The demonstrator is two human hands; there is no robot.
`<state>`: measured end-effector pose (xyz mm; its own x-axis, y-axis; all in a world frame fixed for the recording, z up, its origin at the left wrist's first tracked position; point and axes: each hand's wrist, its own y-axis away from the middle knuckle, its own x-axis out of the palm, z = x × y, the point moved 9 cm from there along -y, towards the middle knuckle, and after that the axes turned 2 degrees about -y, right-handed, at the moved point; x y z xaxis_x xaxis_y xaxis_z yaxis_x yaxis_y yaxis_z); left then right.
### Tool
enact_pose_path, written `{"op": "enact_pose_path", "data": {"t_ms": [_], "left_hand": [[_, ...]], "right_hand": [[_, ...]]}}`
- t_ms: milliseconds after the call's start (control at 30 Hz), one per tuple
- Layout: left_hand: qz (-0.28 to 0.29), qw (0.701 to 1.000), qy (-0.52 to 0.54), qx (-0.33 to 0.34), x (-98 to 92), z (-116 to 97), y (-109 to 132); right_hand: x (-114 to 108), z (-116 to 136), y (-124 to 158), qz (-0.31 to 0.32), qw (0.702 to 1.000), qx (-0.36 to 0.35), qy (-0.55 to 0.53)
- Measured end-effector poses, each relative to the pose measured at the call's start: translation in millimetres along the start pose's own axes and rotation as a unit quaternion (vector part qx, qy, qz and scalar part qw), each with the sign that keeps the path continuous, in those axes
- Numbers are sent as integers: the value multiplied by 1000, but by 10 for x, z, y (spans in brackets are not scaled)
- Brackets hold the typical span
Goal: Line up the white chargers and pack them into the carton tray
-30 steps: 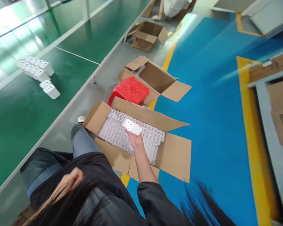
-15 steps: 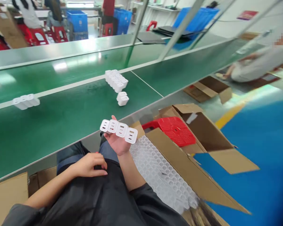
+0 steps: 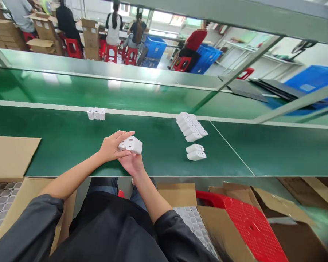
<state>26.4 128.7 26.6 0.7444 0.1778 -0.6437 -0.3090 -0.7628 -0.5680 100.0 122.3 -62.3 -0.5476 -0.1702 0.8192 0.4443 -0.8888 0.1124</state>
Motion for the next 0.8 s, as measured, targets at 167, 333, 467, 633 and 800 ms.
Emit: {"op": "enact_pose_path", "data": {"t_ms": [167,333,467,633,800], "left_hand": [[40,998,-3,-40,-167,280,-18],[91,993,-36,-68,-214,555,-65],[128,981,-117,-84,-149,793,-413],[205,955,-203,-68,209,1091,-1047],[250,930,-257,-79,432,1364,-1265]], "right_hand": [[168,-186,-212,16,998,43,40],[142,-213,-289,17,993,93,73],[-232,240,-286,-59,983,43,170],[-714,943,40,-152,897,-154,385],[-779,966,337,-130,839,-204,487]]}}
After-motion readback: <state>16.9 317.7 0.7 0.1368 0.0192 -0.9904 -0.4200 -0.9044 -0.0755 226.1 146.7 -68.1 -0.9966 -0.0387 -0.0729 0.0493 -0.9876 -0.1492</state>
